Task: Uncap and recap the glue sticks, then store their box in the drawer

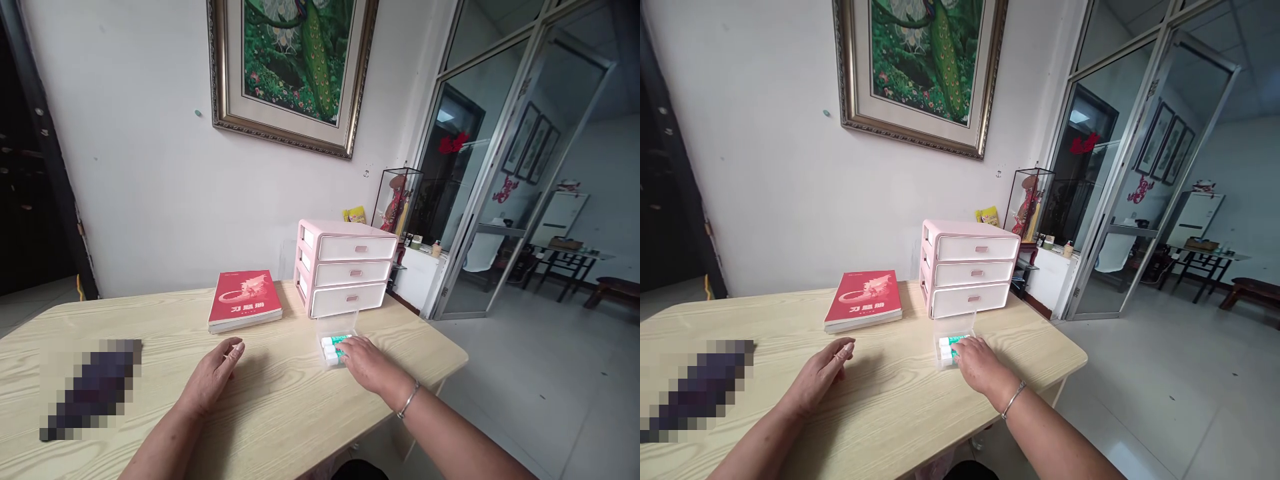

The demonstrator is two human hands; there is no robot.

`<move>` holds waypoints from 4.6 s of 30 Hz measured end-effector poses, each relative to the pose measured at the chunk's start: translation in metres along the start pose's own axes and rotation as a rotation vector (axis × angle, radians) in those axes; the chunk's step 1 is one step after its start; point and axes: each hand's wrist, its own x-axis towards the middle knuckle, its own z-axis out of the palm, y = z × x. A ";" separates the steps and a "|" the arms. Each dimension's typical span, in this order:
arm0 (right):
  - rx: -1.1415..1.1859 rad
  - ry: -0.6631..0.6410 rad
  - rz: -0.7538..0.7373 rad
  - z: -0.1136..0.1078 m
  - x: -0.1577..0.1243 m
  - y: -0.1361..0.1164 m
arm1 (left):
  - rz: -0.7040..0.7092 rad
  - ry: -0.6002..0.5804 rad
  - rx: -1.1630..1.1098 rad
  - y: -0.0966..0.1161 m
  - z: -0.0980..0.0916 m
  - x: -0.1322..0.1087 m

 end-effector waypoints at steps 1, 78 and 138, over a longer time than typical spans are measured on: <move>-0.009 0.007 -0.008 0.000 -0.002 0.000 | 0.000 0.000 0.000 0.000 0.000 0.000; 0.542 0.195 -0.132 0.055 -0.028 -0.069 | 0.614 0.137 0.656 0.016 0.055 -0.086; 1.775 0.648 1.238 0.060 0.109 0.104 | 0.374 -0.059 0.460 0.050 0.067 -0.042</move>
